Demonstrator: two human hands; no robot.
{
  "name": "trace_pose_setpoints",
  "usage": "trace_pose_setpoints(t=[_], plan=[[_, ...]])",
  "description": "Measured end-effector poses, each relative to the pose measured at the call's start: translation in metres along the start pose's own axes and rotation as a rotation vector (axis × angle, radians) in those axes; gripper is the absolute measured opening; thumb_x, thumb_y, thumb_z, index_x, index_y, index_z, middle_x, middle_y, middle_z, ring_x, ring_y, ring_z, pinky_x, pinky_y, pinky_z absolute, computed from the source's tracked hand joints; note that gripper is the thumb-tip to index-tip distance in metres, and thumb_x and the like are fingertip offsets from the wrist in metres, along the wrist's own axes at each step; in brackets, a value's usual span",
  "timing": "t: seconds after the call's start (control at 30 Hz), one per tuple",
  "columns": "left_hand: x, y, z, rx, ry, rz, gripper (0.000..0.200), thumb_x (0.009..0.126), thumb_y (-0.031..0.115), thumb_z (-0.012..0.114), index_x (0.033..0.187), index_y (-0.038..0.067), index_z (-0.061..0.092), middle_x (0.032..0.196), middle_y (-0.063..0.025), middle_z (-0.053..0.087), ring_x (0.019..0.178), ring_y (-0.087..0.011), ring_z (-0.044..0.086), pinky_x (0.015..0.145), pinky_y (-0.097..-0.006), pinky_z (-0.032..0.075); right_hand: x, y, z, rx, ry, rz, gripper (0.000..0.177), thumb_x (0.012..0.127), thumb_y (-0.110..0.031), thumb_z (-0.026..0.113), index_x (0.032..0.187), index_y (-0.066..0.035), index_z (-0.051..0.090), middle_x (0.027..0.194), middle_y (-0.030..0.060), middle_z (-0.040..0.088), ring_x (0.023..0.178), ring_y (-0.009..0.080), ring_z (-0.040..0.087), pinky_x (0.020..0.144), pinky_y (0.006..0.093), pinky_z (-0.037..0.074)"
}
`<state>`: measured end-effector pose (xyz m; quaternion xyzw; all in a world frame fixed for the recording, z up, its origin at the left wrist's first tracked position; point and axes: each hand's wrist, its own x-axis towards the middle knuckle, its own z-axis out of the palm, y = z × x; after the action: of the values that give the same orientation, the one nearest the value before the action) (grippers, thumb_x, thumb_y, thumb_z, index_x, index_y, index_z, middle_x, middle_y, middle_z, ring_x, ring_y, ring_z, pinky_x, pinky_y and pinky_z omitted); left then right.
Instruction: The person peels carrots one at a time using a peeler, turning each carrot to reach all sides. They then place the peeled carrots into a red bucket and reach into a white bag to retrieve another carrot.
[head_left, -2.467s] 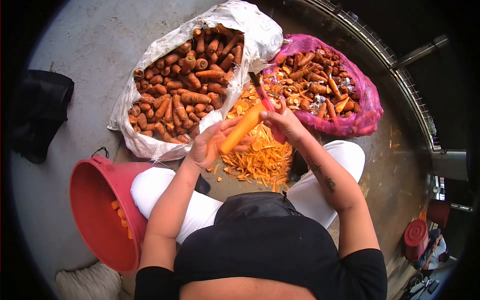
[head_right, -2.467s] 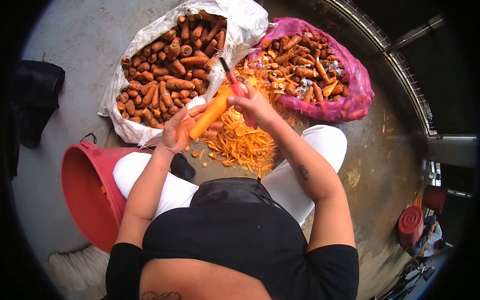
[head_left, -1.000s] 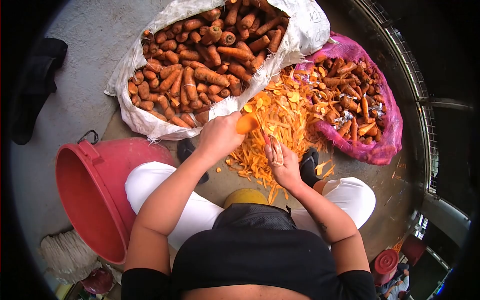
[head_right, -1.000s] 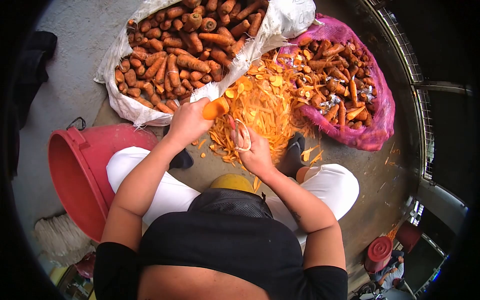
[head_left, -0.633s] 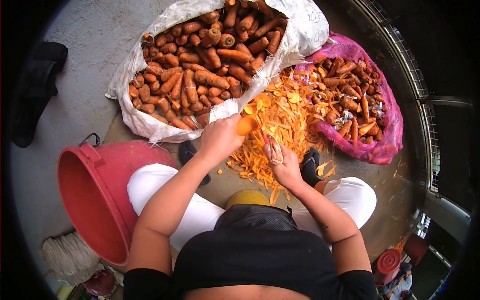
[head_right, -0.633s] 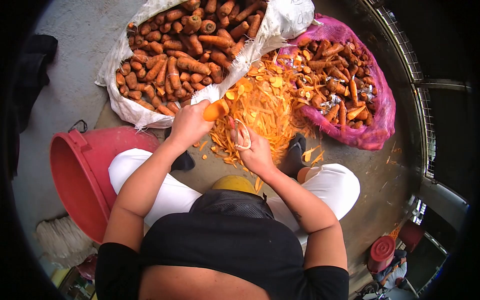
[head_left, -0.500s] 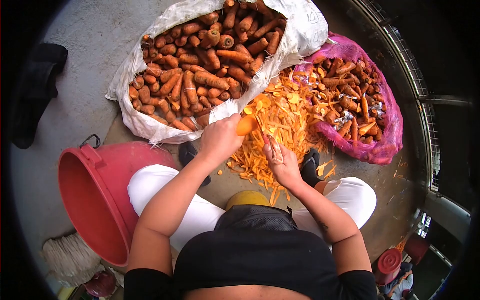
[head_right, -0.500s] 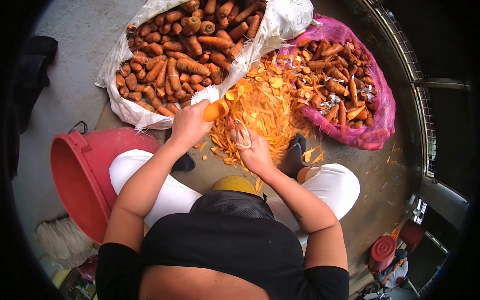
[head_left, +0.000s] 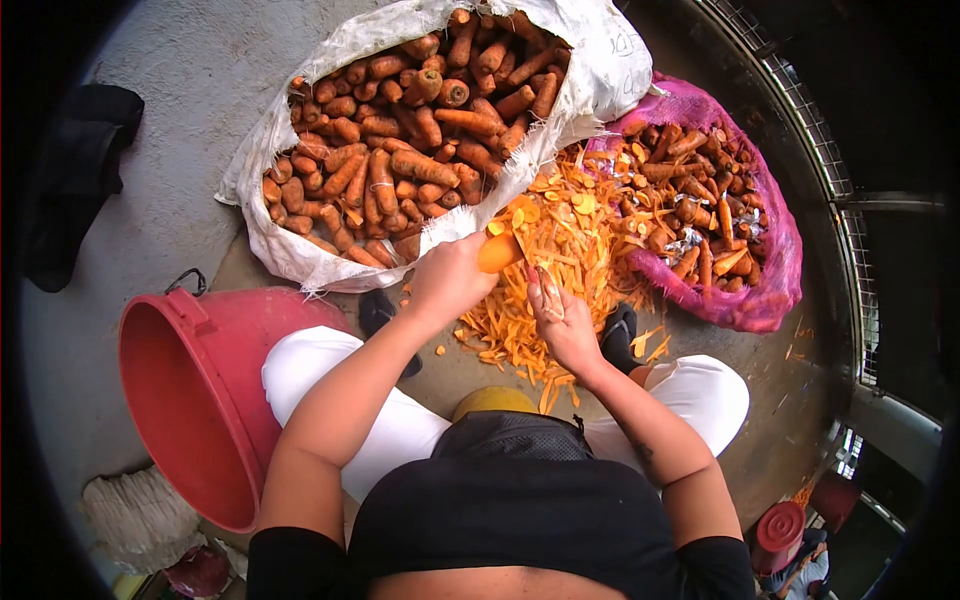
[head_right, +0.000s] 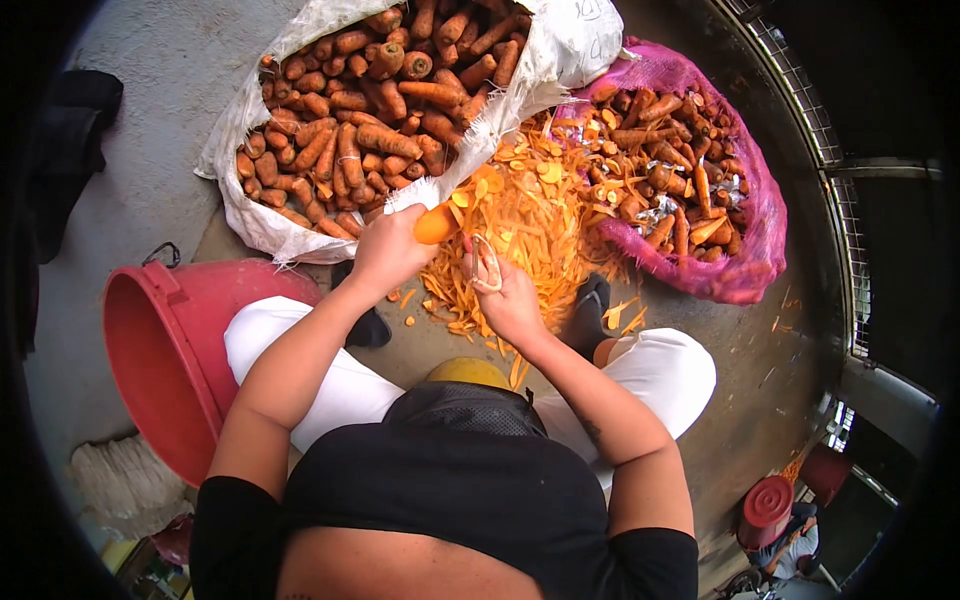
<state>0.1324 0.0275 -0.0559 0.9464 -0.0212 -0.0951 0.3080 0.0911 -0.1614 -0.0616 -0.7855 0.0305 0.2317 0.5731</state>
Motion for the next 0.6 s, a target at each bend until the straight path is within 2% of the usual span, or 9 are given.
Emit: trace_pose_setpoints(t=[0.1, 0.2, 0.3, 0.4, 0.6], plan=[[-0.001, 0.003, -0.002, 0.062, 0.016, -0.024, 0.021, 0.069, 0.016, 0.068, 0.084, 0.006, 0.056, 0.069, -0.0192, 0.063, 0.070, -0.0378, 0.064, 0.062, -0.0465, 0.050, 0.004, 0.015, 0.004, -0.013, 0.022, 0.000, 0.035, 0.095, -0.037, 0.054, 0.095, -0.002, 0.060, 0.067, 0.0125, 0.054, 0.061, 0.0200, 0.052, 0.062, 0.0338, 0.045], [-0.001, -0.002, -0.002, 0.139, 0.111, 0.094, 0.021, 0.070, 0.018, 0.068, 0.085, 0.006, 0.059, 0.068, -0.0194, 0.063, 0.070, -0.0367, 0.064, 0.063, -0.0460, 0.050, 0.005, 0.019, 0.004, 0.013, -0.018, -0.016, 0.037, 0.098, -0.038, 0.051, 0.101, -0.002, 0.062, 0.064, -0.0059, 0.045, 0.055, 0.0038, 0.038, 0.051, 0.0222, 0.033], [-0.002, 0.001, -0.004, 0.160, 0.131, 0.110, 0.020, 0.071, 0.017, 0.067, 0.084, 0.004, 0.060, 0.069, -0.0189, 0.064, 0.071, -0.0358, 0.065, 0.063, -0.0450, 0.051, 0.001, 0.007, 0.005, 0.086, 0.009, -0.032, 0.037, 0.098, -0.038, 0.052, 0.102, -0.003, 0.063, 0.063, -0.0059, 0.044, 0.054, 0.0037, 0.038, 0.050, 0.0223, 0.033], [0.001, 0.005, -0.011, 0.099, -0.063, -0.015, 0.020, 0.070, 0.014, 0.067, 0.083, 0.001, 0.061, 0.072, -0.0173, 0.066, 0.072, -0.0359, 0.065, 0.063, -0.0425, 0.051, 0.002, 0.010, 0.006, 0.104, 0.004, -0.048, 0.038, 0.097, -0.039, 0.052, 0.103, -0.003, 0.063, 0.062, -0.0058, 0.044, 0.053, 0.0037, 0.038, 0.049, 0.0223, 0.033], [0.002, -0.001, -0.006, -0.347, -0.220, -0.148, 0.023, 0.068, 0.019, 0.068, 0.085, 0.003, 0.065, 0.075, -0.0191, 0.066, 0.073, -0.0350, 0.065, 0.064, -0.0392, 0.050, 0.002, 0.006, 0.003, 0.136, -0.023, -0.003, 0.039, 0.097, -0.040, 0.053, 0.106, -0.004, 0.064, 0.061, -0.0057, 0.044, 0.052, 0.0037, 0.038, 0.049, 0.0224, 0.033]])
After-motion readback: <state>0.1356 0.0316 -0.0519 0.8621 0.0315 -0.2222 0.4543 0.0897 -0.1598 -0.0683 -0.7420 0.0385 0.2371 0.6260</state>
